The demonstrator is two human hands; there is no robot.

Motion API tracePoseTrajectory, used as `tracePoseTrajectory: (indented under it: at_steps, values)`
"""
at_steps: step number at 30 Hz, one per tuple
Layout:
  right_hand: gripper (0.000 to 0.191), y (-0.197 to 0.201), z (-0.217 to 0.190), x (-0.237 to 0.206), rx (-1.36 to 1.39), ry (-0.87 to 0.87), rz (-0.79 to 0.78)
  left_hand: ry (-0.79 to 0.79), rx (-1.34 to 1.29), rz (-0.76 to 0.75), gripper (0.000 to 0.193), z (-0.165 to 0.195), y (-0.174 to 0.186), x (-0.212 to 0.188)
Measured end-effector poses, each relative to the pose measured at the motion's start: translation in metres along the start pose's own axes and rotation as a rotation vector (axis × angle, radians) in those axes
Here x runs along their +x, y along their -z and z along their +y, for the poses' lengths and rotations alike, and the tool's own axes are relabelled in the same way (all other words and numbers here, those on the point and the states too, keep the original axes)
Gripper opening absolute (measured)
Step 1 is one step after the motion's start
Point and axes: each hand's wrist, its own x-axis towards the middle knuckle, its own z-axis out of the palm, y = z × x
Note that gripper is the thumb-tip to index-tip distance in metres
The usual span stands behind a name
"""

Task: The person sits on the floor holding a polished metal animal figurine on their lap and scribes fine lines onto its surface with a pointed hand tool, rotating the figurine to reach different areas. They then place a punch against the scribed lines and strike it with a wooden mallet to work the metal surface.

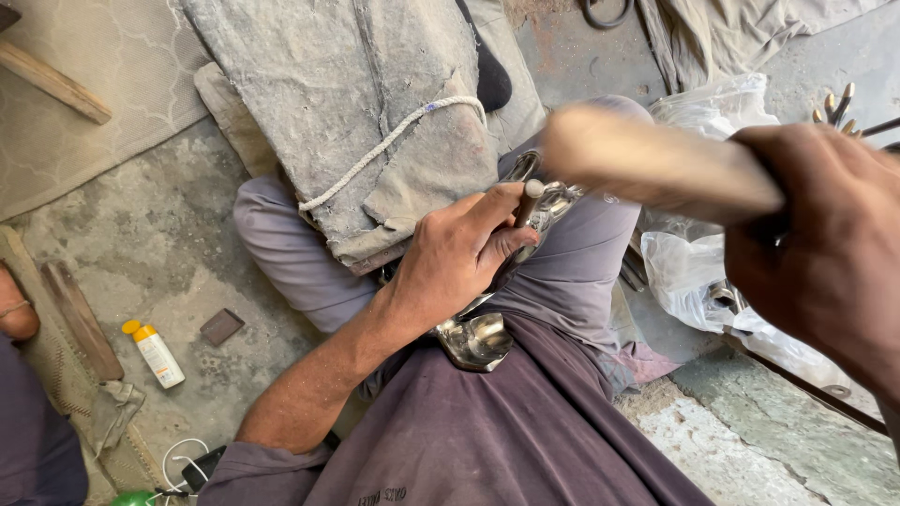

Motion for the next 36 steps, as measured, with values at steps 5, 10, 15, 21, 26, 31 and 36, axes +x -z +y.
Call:
tracePoseTrajectory:
  at_steps: [5,10,15,21,26,31,36]
  values:
    - [0.038,0.001,-0.004,-0.003,-0.024,-0.042,-0.008,0.008,0.089,-0.058,0.041,0.005,0.0,0.002]
    - [0.043,-0.004,-0.004,-0.011,0.061,-0.065,0.06,-0.065,-0.013,-0.045,0.035,0.007,0.005,0.005]
    - [0.046,-0.011,-0.001,-0.018,0.363,-0.29,0.004,-0.002,0.041,-0.08,0.039,0.007,0.003,0.005]
    - [0.048,-0.023,0.002,-0.026,0.465,-0.384,0.015,-0.064,0.033,-0.125,0.044,0.004,0.003,0.004]
    - [0.039,-0.04,0.011,-0.038,0.417,-0.299,0.083,-0.088,0.015,-0.123,0.044,0.005,0.006,0.003]
    - [0.04,-0.054,0.022,-0.053,0.256,-0.101,0.195,-0.08,0.111,-0.211,0.047,0.009,0.006,0.005]
    - [0.036,-0.06,0.022,-0.062,0.274,-0.156,0.21,-0.128,0.038,-0.201,0.054,0.009,0.009,0.007]
